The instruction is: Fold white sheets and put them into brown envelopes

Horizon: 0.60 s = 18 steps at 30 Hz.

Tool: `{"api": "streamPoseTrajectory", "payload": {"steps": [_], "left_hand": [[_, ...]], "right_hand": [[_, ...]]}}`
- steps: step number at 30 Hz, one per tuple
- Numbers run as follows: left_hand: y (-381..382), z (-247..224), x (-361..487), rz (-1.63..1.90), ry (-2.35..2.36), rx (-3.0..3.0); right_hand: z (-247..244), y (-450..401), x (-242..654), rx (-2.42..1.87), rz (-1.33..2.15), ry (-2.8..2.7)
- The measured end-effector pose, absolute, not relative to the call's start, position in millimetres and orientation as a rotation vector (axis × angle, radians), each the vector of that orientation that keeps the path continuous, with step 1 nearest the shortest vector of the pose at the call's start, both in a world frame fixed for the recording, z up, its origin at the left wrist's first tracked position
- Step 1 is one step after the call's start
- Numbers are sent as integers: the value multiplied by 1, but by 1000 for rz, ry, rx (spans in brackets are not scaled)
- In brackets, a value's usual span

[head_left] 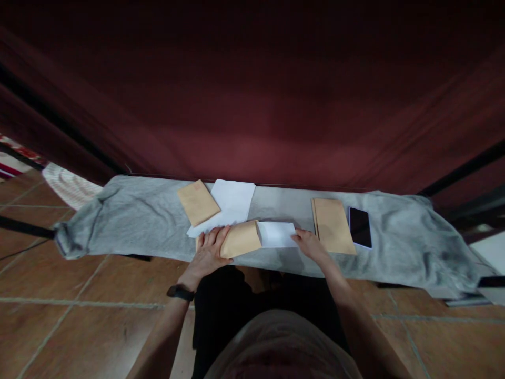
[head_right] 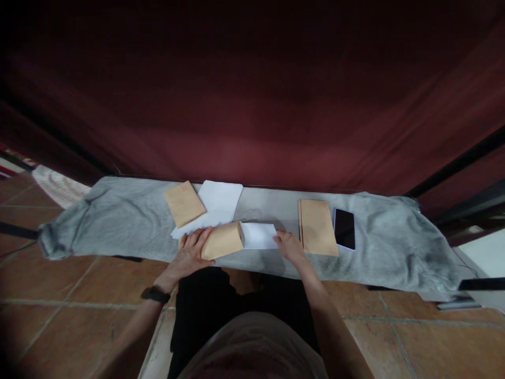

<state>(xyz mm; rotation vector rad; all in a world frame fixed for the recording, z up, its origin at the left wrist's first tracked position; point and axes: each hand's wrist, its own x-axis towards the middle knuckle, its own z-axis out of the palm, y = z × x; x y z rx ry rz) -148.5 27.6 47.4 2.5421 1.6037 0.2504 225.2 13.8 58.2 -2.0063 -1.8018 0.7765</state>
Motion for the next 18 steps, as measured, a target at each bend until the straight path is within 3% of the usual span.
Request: {"api": "streamPoseTrajectory", "payload": {"steps": [18], "left_hand": [[23, 53, -97, 321, 1443, 2592]], "right_hand": [[47, 3, 153, -1870, 898, -1711]]}}
